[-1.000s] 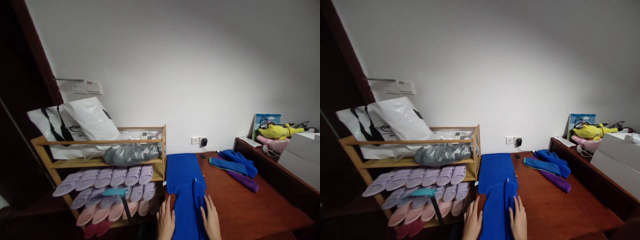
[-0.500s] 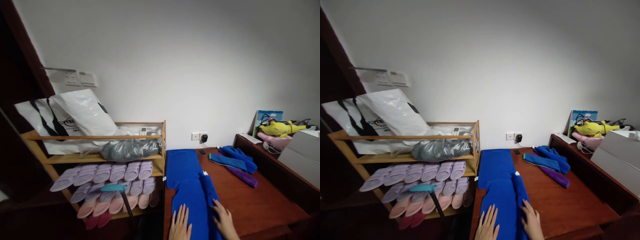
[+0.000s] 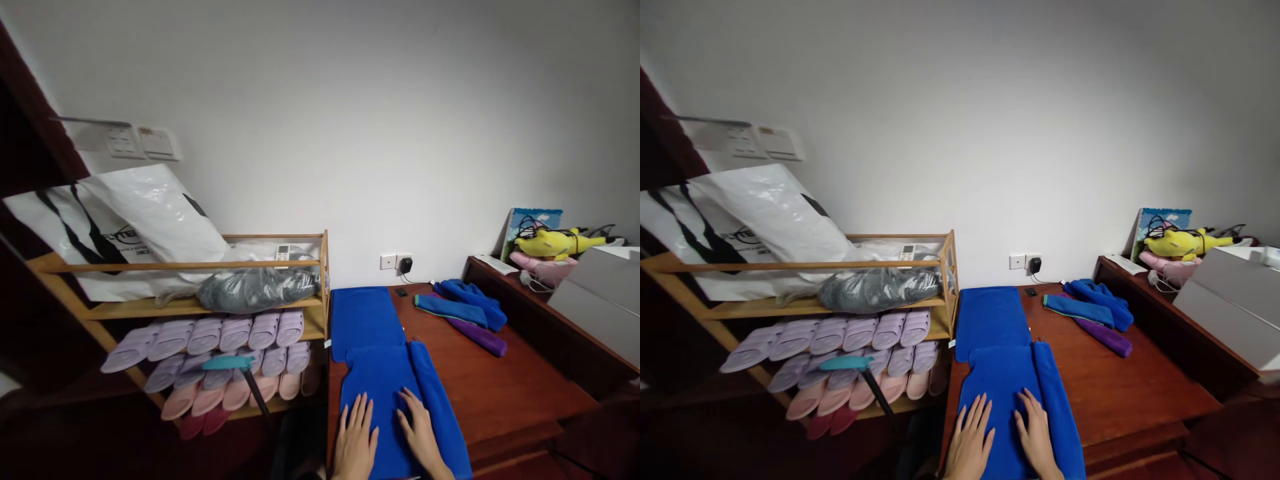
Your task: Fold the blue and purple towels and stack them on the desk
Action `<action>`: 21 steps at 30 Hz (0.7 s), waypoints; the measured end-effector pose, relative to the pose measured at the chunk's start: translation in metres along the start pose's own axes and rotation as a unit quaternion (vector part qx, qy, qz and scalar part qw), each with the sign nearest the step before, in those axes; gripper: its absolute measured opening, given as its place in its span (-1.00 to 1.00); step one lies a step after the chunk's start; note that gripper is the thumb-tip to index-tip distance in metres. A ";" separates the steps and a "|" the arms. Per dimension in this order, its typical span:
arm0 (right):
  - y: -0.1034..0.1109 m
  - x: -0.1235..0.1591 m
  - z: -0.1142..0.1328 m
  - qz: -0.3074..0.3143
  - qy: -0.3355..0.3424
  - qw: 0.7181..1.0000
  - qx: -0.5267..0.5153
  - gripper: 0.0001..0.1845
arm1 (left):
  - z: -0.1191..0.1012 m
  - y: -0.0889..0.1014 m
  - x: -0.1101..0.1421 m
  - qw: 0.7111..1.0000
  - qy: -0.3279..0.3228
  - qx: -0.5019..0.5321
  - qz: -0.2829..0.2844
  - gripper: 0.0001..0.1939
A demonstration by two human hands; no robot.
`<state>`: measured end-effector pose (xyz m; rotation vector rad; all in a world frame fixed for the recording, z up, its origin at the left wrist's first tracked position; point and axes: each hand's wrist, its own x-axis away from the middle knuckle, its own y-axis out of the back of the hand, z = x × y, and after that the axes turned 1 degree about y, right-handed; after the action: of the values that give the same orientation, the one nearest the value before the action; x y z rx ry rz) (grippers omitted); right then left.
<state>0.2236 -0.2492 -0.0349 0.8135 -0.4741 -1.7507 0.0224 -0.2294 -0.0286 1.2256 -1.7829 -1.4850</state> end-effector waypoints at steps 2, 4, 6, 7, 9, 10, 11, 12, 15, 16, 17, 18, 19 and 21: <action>-0.002 -0.002 -0.009 -0.003 -0.009 0.999 0.042 -0.53 | 0.001 0.002 0.004 1.000 0.000 -0.001 -0.003 -0.45; 0.008 -0.005 -0.029 -0.001 -0.005 0.994 0.107 -0.51 | 0.003 0.003 0.007 1.000 -0.002 -0.001 -0.011 -0.45; 0.030 -0.007 -0.055 0.009 0.003 0.985 0.174 -0.50 | 0.006 0.002 0.010 1.000 -0.006 0.000 -0.016 -0.44; 0.044 -0.008 -0.069 0.016 0.003 0.978 0.206 -0.50 | 0.007 0.001 0.011 1.000 -0.007 0.000 -0.017 -0.44; 0.076 -0.008 -0.099 0.026 -0.011 0.963 0.266 -0.51 | 0.010 -0.002 0.013 1.000 -0.007 0.000 -0.017 -0.44; 0.093 -0.009 -0.113 0.023 -0.028 0.956 0.292 -0.51 | 0.012 -0.004 0.014 1.000 -0.005 -0.001 -0.018 -0.45; 0.108 -0.009 -0.126 0.018 -0.048 0.948 0.313 -0.50 | 0.013 -0.006 0.015 1.000 -0.003 -0.004 -0.018 -0.46; 0.120 -0.010 -0.136 0.007 -0.070 0.940 0.332 -0.48 | 0.015 -0.007 0.016 1.000 0.000 -0.006 -0.019 -0.47; 0.137 -0.014 -0.143 -0.062 -0.112 0.921 0.367 -0.43 | 0.018 -0.013 0.021 0.999 0.003 -0.014 -0.031 -0.54; 0.133 -0.015 -0.136 -0.087 -0.105 0.923 0.361 -0.43 | 0.019 -0.014 0.023 0.999 0.002 -0.017 -0.039 -0.57; 0.124 -0.016 -0.126 -0.100 -0.083 0.931 0.341 -0.43 | 0.019 -0.016 0.024 0.999 0.006 -0.021 -0.049 -0.60; 0.110 -0.015 -0.112 -0.099 -0.051 0.944 0.310 -0.45 | 0.020 -0.018 0.025 0.998 0.015 -0.026 -0.062 -0.64; 0.093 -0.013 -0.095 -0.080 -0.010 0.960 0.268 -0.46 | 0.021 -0.020 0.027 0.996 0.028 -0.032 -0.074 -0.66; 0.053 -0.005 -0.062 0.003 0.051 0.980 0.190 -0.48 | 0.026 -0.024 0.030 0.994 0.050 -0.040 -0.084 -0.65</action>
<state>0.3052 -0.2571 -0.0406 1.1619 -0.7558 -1.6246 -0.0056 -0.2431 -0.0632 1.4117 -1.5724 -1.5422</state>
